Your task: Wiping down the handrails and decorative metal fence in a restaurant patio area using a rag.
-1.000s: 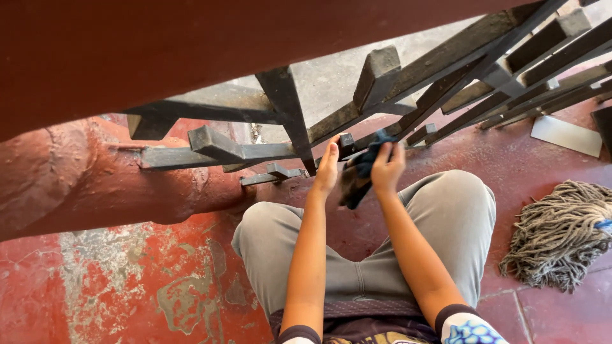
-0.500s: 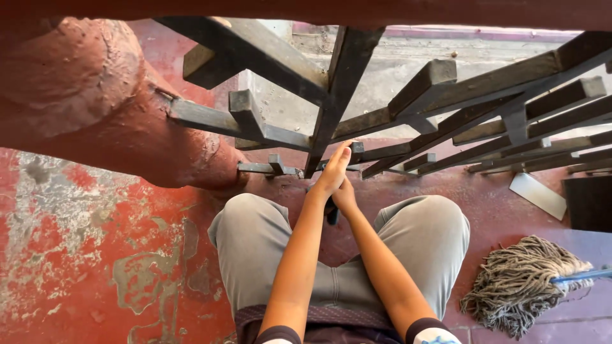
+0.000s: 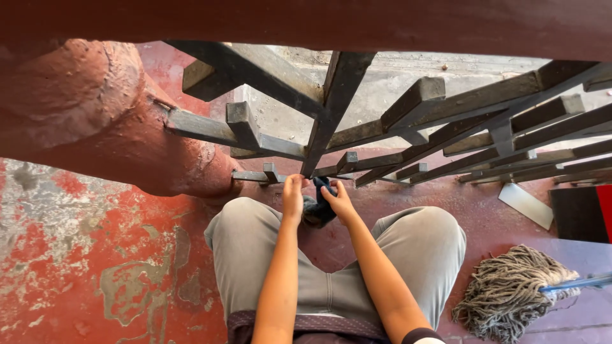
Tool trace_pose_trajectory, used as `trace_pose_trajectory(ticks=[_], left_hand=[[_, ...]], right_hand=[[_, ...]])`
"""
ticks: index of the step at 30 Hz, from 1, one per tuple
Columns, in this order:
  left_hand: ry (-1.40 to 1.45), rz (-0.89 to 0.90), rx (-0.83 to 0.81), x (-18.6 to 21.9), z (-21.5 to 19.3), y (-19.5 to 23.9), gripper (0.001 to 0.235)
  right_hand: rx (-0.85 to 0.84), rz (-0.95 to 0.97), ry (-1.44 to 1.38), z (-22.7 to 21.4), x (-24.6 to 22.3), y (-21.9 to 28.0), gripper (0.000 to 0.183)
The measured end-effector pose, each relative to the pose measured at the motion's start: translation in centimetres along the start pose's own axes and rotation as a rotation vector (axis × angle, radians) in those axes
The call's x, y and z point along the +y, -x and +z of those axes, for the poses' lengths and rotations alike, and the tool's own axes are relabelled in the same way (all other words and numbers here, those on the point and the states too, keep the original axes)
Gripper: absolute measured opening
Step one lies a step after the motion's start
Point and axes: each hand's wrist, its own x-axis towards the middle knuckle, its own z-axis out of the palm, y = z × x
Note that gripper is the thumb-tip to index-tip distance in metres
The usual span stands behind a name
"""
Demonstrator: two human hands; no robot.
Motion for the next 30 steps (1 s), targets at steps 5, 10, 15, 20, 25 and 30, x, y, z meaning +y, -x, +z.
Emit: trace_pose_trajectory(ticks=[5,10,15,20,25,30], left_hand=[[-0.172,0.250,-0.099,6.4,1.7,3.4,0.038],[-0.582,0.535,-0.045,2.2,0.8,2.5,0.066],[-0.430,0.464,-0.150,4.1,1.0,3.4,0.069],[-0.465,0.384,-0.158,3.9,0.3,3.7,0.065],[-0.409,0.294,-0.211,2.9,-0.4,2.4,0.059],[-0.104,0.003,-0.352,5.6,0.1,2.7,0.065]], right_hand=[[0.350,-0.425,0.066,-1.0,-0.8,0.1,0.030],[0.768,-0.718,0.221,1.7,-0.1,-0.8,0.031],[0.604,-0.526,0.280,5.3,1.8,-1.4,0.045],[0.357,-0.180,0.390,5.8,5.4,-2.4,0.042],[0.227,-0.185,0.357,5.2,5.2,-3.3,0.035],[0.302,-0.279,-0.121,3.2,3.0,-3.1,0.026]])
